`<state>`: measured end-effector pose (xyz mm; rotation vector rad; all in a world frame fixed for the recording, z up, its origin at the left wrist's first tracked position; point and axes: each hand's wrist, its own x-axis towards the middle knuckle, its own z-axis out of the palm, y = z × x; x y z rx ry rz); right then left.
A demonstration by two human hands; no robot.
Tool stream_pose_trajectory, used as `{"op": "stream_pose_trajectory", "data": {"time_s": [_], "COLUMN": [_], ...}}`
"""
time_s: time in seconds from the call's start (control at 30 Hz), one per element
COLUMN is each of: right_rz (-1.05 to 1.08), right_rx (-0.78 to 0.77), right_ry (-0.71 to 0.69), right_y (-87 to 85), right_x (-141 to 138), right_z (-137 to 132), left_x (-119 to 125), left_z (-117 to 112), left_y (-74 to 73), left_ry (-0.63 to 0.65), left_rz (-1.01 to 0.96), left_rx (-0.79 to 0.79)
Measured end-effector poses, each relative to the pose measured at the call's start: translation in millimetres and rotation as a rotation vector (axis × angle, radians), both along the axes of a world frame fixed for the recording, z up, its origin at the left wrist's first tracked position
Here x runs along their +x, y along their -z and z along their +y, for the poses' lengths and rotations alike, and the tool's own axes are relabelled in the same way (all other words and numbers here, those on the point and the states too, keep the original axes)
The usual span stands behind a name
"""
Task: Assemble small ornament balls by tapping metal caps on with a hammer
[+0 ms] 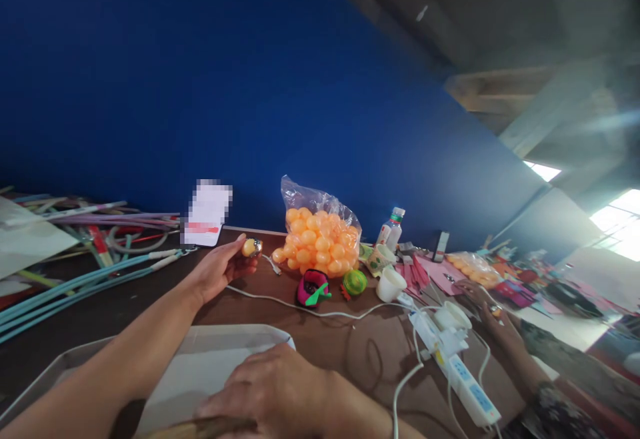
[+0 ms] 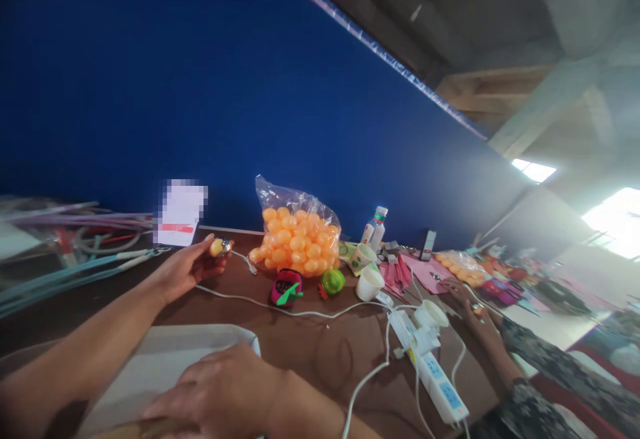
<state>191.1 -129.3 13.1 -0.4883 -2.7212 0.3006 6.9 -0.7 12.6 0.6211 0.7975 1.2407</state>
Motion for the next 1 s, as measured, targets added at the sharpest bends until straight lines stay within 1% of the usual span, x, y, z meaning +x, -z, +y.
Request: {"op": "stream_pose_trajectory", "data": {"time_s": [0.1,0.2,0.27,0.33,0.4,0.47,0.53,0.6,0.67,0.77,0.93,1.0], "right_rz": [0.056,0.137,0.212,0.262,0.218,0.074,-0.146,-0.374,-0.525,-0.625,-0.770,-0.807], "right_rx": [-0.011,-0.049,-0.100,-0.151,-0.201,-0.215,-0.202,-0.173,-0.150,-0.143,-0.140,-0.133], "right_ry": [0.071,0.292,0.497,0.674,0.851,0.955,0.985,0.973,0.951,0.926,0.908,0.898], "right_y": [-14.1,-35.4,-49.6,-61.9,-71.7,-78.3,-81.1,-80.4,-77.6,-72.4,-65.4,-63.1], "right_x": [8,25,42,61,76,86,88,83,75,62,50,49], "right_z": [9,24,37,51,64,75,84,92,98,106,116,119], "left_x": [-1,-1,-1,0,1,3,5,6,6,7,9,10], "left_z": [1,2,5,7,8,7,5,3,1,0,2,3], "left_y": [1.1,3.1,5.6,8.8,11.9,13.6,13.7,12.7,11.7,11.8,12.9,12.6], "left_ry": [-0.003,-0.004,-0.031,-0.010,0.005,0.021,0.029,0.030,0.031,0.058,-0.020,-0.034], "left_rz": [0.013,0.033,0.048,0.084,0.126,0.160,0.184,0.204,0.225,0.224,0.184,0.179], "left_rx": [-0.017,-0.022,-0.035,-0.021,-0.015,-0.001,0.014,0.016,0.004,0.008,0.053,0.036]}}
